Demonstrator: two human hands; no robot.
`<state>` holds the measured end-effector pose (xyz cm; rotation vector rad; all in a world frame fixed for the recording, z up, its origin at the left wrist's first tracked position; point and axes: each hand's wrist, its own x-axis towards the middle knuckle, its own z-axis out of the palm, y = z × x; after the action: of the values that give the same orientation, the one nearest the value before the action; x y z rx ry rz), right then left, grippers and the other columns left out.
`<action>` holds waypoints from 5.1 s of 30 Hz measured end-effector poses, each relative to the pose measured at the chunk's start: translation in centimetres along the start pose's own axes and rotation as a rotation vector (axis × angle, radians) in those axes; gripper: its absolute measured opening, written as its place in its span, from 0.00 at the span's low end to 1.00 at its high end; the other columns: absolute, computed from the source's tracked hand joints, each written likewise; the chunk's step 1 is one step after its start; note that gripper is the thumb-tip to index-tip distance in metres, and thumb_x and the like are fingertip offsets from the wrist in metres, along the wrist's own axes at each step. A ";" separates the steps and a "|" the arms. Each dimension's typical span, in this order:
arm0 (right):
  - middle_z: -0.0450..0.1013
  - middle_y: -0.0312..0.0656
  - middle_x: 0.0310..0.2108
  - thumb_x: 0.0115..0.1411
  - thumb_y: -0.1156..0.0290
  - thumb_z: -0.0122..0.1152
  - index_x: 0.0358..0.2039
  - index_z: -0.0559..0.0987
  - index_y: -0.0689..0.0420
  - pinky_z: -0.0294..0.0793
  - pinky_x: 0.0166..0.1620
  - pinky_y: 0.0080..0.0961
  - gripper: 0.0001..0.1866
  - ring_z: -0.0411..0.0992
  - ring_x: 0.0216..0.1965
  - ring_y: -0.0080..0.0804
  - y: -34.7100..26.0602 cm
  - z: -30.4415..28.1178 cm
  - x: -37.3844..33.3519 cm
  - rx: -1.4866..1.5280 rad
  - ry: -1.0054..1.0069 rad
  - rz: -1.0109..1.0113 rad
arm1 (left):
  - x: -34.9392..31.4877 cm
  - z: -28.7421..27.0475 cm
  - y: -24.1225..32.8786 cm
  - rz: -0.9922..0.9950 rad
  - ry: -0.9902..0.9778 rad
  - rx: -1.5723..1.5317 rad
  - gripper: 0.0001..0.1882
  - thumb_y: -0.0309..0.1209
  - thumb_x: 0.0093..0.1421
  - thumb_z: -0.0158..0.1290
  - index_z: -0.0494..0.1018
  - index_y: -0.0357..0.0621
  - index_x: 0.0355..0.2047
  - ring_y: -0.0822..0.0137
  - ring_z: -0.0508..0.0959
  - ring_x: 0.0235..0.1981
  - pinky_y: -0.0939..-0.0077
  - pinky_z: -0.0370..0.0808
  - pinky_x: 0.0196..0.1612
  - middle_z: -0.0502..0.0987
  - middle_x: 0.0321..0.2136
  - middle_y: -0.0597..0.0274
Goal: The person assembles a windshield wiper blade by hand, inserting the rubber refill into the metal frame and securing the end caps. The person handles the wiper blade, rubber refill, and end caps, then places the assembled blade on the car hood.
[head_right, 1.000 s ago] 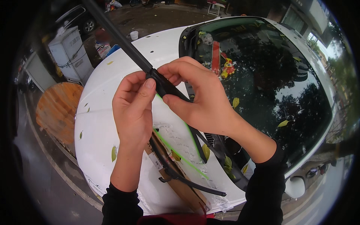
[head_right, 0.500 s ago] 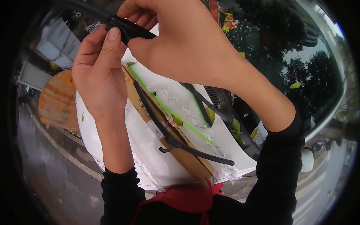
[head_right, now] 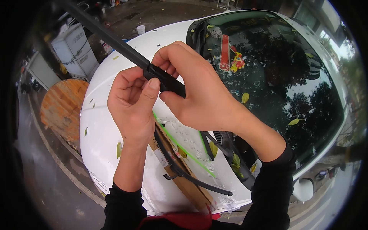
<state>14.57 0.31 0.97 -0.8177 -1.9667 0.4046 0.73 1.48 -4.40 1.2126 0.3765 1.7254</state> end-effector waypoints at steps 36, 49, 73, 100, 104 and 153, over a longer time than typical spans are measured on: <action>0.75 0.48 0.25 0.60 0.66 0.54 0.33 0.76 0.68 0.73 0.30 0.23 0.15 0.75 0.25 0.33 3.0 -2.0 1.1 1.014 -0.402 0.704 | 1.0 -0.2 1.4 -0.195 -0.045 -0.009 0.10 0.16 0.58 0.50 0.68 0.31 0.42 0.72 0.74 0.31 0.77 0.73 0.37 0.74 0.33 0.58; 0.74 0.50 0.23 0.59 0.67 0.55 0.32 0.77 0.68 0.74 0.28 0.24 0.14 0.74 0.22 0.34 3.4 -1.6 0.7 1.052 -0.367 0.718 | 0.8 -0.3 0.4 -0.301 -0.075 -0.269 0.10 0.22 0.59 0.45 0.66 0.36 0.42 0.69 0.75 0.37 0.73 0.72 0.44 0.75 0.36 0.57; 0.75 0.42 0.27 0.64 0.64 0.56 0.36 0.77 0.65 0.73 0.34 0.21 0.14 0.74 0.30 0.28 3.6 -1.5 -0.2 0.957 -0.383 0.613 | 1.5 -0.1 0.7 -0.288 -0.049 -0.380 0.09 0.15 0.55 0.49 0.67 0.36 0.37 0.67 0.75 0.26 0.72 0.74 0.26 0.75 0.31 0.53; 0.73 0.38 0.35 0.69 0.63 0.46 0.41 0.75 0.64 0.70 0.40 0.20 0.16 0.70 0.35 0.22 4.0 -2.5 -0.3 0.620 -0.464 0.470 | 2.8 -1.6 2.7 0.308 -0.192 0.667 0.15 0.16 0.49 0.61 0.76 0.31 0.40 0.67 0.76 0.40 0.76 0.73 0.44 0.76 0.40 0.55; 0.72 0.40 0.38 0.71 0.65 0.40 0.48 0.70 0.64 0.72 0.41 0.23 0.16 0.71 0.36 0.25 4.3 -1.8 -1.4 0.907 -0.300 0.564 | 3.1 -1.3 2.5 0.212 -0.234 0.670 0.15 0.17 0.50 0.61 0.76 0.32 0.39 0.67 0.77 0.39 0.77 0.73 0.43 0.77 0.39 0.56; 0.63 0.39 0.17 0.71 0.61 0.38 0.36 0.69 0.60 0.63 0.27 0.27 0.16 0.61 0.20 0.27 2.9 0.4 -2.3 0.324 -0.128 0.197 | 4.9 -2.1 5.3 0.263 -0.147 0.552 0.05 0.23 0.61 0.53 0.71 0.34 0.37 0.72 0.74 0.34 0.80 0.71 0.40 0.74 0.32 0.60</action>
<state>16.11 0.88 -2.39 -0.7917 -1.8747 0.8862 -4.10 3.51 1.04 1.8427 0.6560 1.7958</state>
